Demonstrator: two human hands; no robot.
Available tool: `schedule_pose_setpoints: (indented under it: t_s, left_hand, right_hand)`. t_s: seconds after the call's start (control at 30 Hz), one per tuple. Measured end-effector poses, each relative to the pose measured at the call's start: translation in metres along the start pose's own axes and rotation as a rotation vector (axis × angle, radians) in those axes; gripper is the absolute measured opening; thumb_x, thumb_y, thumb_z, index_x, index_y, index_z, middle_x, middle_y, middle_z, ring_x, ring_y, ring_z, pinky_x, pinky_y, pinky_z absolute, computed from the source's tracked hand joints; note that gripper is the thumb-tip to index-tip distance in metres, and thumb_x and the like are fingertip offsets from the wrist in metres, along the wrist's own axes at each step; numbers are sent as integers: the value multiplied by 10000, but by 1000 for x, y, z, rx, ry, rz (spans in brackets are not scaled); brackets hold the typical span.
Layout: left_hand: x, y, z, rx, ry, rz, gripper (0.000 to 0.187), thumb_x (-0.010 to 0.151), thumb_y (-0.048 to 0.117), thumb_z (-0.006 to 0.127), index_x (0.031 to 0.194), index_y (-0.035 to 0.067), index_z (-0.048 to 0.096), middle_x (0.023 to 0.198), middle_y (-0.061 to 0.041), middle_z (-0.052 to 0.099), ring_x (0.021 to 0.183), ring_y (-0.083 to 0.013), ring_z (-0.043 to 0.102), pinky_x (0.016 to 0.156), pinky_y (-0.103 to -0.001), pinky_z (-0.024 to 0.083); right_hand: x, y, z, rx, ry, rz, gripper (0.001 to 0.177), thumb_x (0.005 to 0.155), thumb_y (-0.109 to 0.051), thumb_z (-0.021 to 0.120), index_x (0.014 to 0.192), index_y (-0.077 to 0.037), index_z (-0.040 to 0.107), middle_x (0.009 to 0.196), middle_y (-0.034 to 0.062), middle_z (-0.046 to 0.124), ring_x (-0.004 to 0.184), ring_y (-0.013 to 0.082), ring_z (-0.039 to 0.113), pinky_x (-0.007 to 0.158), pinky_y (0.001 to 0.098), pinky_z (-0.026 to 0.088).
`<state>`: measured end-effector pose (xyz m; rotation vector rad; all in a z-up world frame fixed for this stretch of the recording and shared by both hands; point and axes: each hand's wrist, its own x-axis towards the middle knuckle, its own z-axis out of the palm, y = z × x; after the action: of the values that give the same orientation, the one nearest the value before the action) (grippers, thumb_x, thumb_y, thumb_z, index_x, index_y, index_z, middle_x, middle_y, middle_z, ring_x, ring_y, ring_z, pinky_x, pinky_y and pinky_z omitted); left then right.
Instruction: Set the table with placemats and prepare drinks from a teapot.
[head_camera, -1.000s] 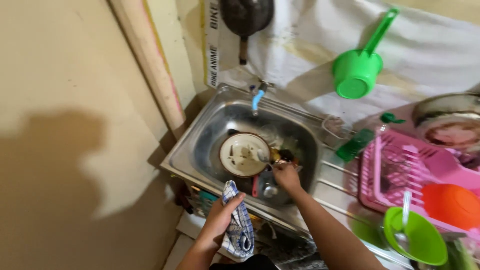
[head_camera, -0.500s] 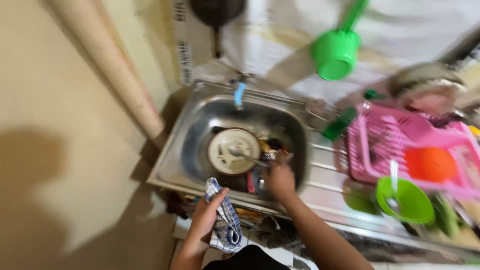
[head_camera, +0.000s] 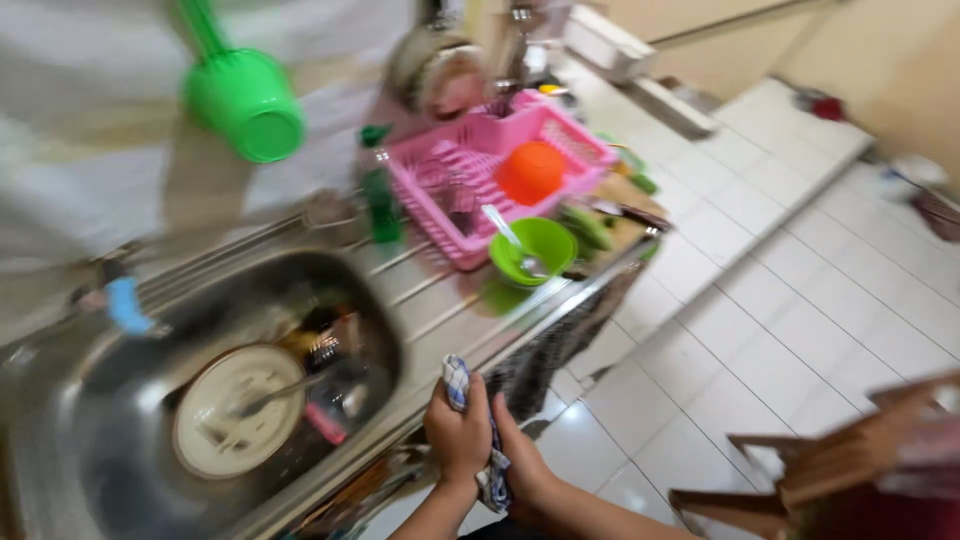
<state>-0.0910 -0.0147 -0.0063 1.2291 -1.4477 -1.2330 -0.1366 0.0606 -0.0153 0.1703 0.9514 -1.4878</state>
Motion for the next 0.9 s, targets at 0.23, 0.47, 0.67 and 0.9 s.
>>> schedule_pose_setpoints:
  t_s: [0.23,0.47,0.67,0.9]
  left_hand:
    - [3,12,62,141,-12,318,332,903,333,739,867,10,671,775,-169,684,696,-333,650,633,-437,502]
    - [-61,54,165,-144,-444,167,287,942,288,668,1006,10,694,871,-105,726,768,-235,667,713,-370,534]
    - [-127,47,254,20,-765,681,424,915,252,626,1232,-28,600,1239,-261,606,1124,-440,586,962,-467,468]
    - [-150,64,330,275,-982,615,304,913,335,631,1002,44,630,976,-199,669,964,-416,642,843,-489,512]
  right_hand:
    - [-34,-36,-102,-103,-55,-263,438,1091,-363,557,1249,31,666,1083,96,725,891,193,665,800,335,543]
    - [-91,-136,-146,118,140,-308,419,1027,-408,468,1112,-57,681,1008,68,716,910,188,665,807,343,564]
    - [-90,-158,-238,149,101,-272,343,1081,-337,455,1126,-83,681,1019,50,732,890,175,684,804,327,558]
    - [-142,-210,-268,290,115,-327,455,1088,-455,416,1172,-95,681,1035,49,735,872,169,697,803,324,573]
